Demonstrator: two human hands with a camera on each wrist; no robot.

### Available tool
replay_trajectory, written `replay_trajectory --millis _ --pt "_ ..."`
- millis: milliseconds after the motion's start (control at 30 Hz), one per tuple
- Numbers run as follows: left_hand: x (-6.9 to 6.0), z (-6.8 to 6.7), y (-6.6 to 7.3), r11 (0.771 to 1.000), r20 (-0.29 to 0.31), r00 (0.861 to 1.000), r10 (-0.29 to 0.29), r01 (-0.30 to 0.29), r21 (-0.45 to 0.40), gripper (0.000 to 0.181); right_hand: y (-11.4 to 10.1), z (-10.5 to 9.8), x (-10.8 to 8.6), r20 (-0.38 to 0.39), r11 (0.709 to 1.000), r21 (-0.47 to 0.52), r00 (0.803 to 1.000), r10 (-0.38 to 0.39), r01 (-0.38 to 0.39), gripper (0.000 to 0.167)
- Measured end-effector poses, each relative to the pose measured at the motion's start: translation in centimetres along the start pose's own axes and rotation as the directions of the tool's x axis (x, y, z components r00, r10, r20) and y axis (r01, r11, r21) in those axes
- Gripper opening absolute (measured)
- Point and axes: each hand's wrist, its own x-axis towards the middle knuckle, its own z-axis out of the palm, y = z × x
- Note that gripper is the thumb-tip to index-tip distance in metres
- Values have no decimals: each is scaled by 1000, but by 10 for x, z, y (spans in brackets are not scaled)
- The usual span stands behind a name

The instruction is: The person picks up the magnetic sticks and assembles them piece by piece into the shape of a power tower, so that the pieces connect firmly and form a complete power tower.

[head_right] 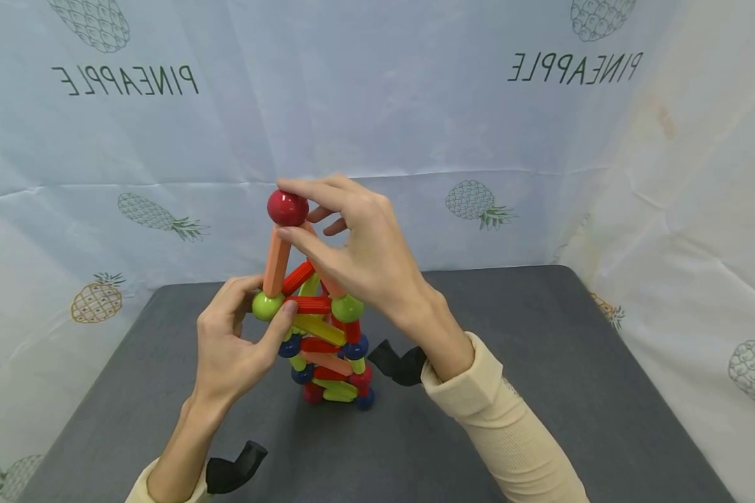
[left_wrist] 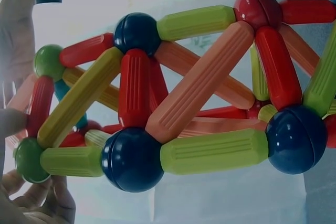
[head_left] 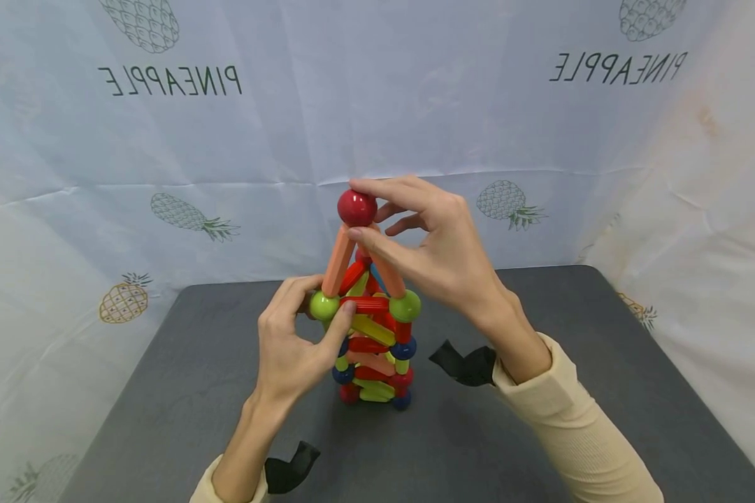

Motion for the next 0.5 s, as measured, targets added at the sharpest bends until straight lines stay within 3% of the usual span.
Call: replay_trajectory --millis 500 --pt "1 2 2 1000 7 1000 -5 5 24 38 5 -3 0 13 1000 12 1000 -4 4 50"
